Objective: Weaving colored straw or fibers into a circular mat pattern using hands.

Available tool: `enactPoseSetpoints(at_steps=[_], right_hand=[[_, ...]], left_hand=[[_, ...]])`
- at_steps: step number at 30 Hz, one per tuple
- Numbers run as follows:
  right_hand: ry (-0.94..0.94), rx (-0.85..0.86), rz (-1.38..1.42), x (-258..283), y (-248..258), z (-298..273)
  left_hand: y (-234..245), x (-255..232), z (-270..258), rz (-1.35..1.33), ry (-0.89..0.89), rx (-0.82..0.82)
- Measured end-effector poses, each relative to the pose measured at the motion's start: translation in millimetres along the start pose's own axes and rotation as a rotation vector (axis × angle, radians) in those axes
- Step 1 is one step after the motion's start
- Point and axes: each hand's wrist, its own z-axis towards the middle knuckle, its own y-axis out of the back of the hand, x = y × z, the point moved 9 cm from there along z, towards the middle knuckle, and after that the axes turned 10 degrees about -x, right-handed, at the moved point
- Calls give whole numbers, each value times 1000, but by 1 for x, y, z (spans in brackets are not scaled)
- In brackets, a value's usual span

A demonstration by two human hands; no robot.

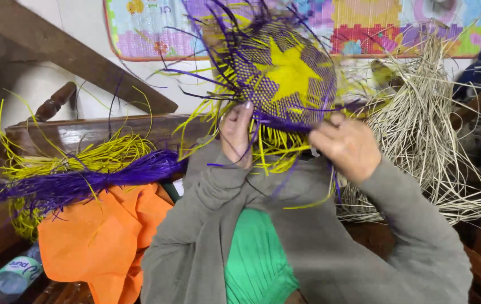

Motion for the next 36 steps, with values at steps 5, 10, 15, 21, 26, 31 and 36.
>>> enactPoseSetpoints(at_steps=[5,10,15,21,26,31,36], right_hand=[[-69,104,121,42,-26,-32],[-208,105,215,53,-52,-46],[-198,47,267,56,-41,-33],[-192,34,276,59,-44,-28],[-183,14,271,62,-43,-26],[-183,-7,260,63,-40,-24],[-188,-32,255,63,-42,-28]], left_hand=[[30,49,12,25,39,50],[34,56,40,172,-15,76],[43,61,58,288,-54,2],[62,74,63,298,-37,-58],[36,33,41,286,-29,-95],[36,34,40,283,-31,-95],[48,42,39,298,-27,-117]])
